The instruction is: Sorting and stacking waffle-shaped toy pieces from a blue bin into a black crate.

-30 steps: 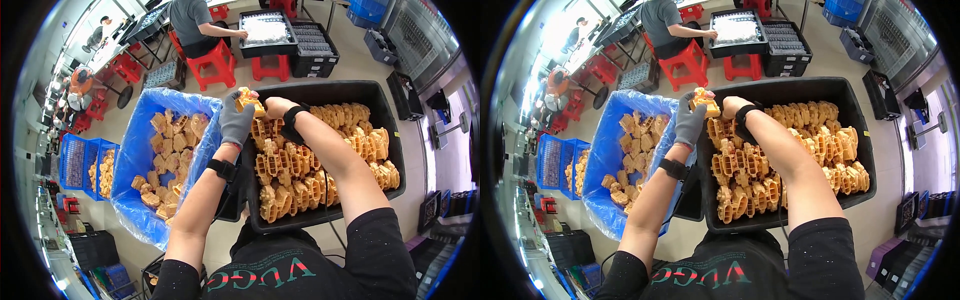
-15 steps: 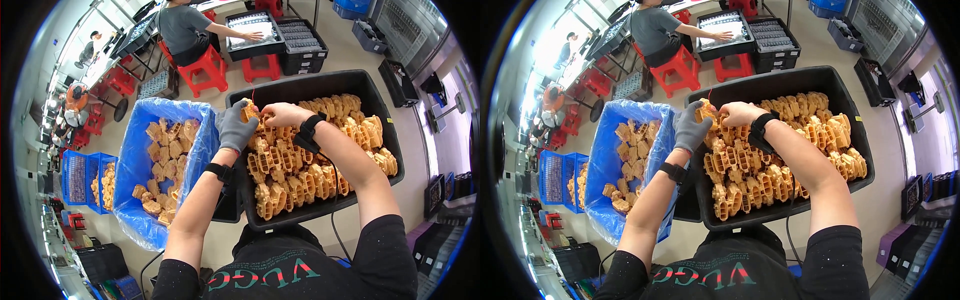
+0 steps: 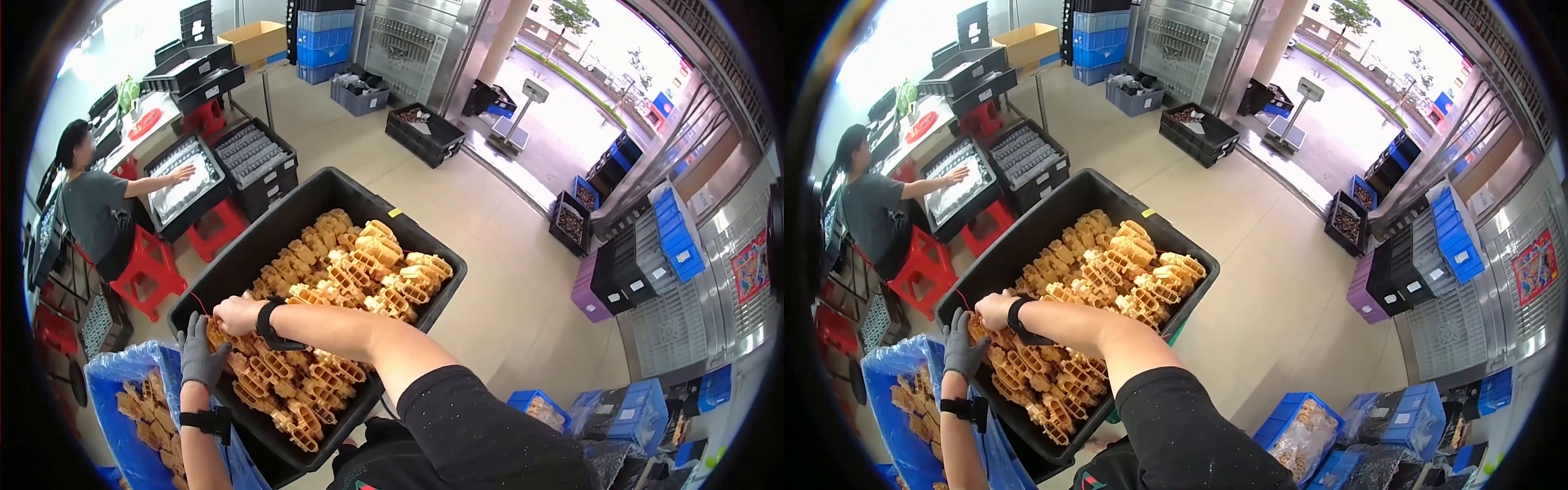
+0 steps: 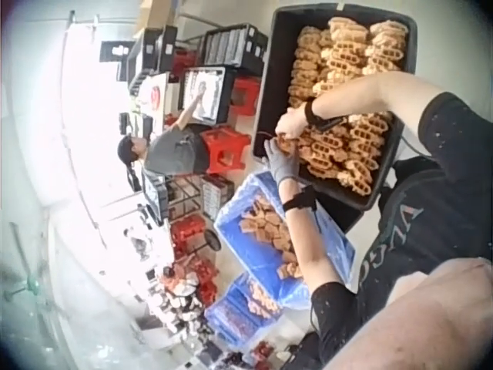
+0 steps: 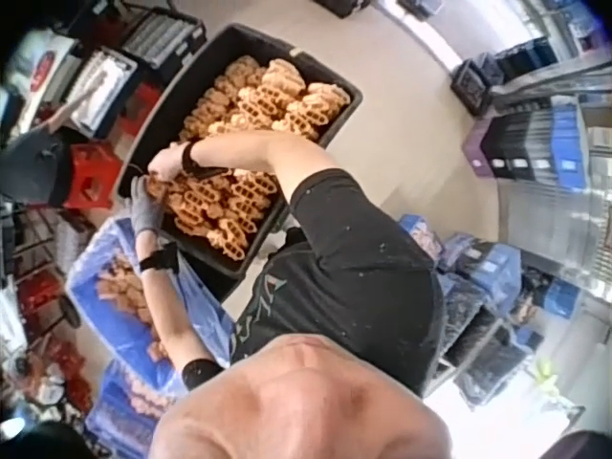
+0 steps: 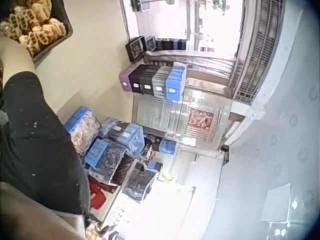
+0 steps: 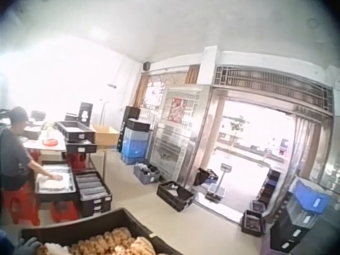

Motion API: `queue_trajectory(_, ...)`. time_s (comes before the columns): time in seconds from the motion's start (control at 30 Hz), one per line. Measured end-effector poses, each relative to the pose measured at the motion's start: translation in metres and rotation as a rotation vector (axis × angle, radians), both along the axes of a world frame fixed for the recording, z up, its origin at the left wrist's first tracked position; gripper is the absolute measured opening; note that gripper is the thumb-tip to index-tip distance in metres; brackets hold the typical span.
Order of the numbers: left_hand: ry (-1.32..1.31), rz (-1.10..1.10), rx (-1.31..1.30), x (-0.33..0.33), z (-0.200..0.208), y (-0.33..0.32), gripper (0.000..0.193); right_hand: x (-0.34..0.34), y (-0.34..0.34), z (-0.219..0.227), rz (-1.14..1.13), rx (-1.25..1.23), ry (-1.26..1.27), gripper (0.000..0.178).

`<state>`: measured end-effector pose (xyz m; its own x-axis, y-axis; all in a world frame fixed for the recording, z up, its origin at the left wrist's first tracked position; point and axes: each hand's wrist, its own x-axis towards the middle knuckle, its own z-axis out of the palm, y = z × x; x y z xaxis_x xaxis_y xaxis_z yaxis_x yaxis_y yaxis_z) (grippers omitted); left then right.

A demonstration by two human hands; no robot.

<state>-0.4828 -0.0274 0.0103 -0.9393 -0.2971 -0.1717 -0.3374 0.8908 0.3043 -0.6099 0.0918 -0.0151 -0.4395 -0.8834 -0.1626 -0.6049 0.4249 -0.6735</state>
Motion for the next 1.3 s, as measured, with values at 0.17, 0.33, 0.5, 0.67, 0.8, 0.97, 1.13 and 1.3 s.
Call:
queue_trajectory(0.17, 0.075, -0.039, -0.139, -0.005, -0.017, -0.001, 0.077, 0.004, -0.01, -0.004, -0.014, 0.028, 0.023, 0.023)
queue_trajectory(0.33, 0.004, -0.072, -0.106, 0.001, 0.004, 0.001, 0.082, 0.0, -0.004, -0.02, -0.027, -0.179, 0.076, 0.032)
queue_trajectory(0.5, 0.003, -0.046, -0.068, 0.001, 0.006, -0.005, 0.086, -0.013, 0.003, 0.008, -0.239, -0.168, -0.065, 0.043)
queue_trajectory(0.67, 0.104, -0.057, -0.06, 0.0, -0.004, -0.004, 0.089, -0.007, 0.002, 0.009, -0.058, 0.164, -0.233, 0.065)
queue_trajectory(0.8, 0.147, 0.009, -0.002, 0.021, -0.015, -0.019, 0.091, 0.022, -0.009, 0.001, -0.083, 0.136, -0.148, 0.065)
queue_trajectory(0.97, 0.511, -0.053, 0.232, 0.041, 0.024, -0.007, 0.081, -0.019, 0.011, 0.01, 0.11, -0.005, 0.166, 0.038)
queue_trajectory(1.13, 0.593, 0.168, 0.322, 0.157, 0.052, -0.028, 0.076, -0.031, 0.037, 0.06, -0.121, -0.204, -0.164, 0.035)
queue_trajectory(1.3, 0.686, 0.68, 0.653, 0.31, 0.067, -0.054, 0.066, -0.021, 0.0, 0.082, -0.01, -0.294, -0.076, 0.025)
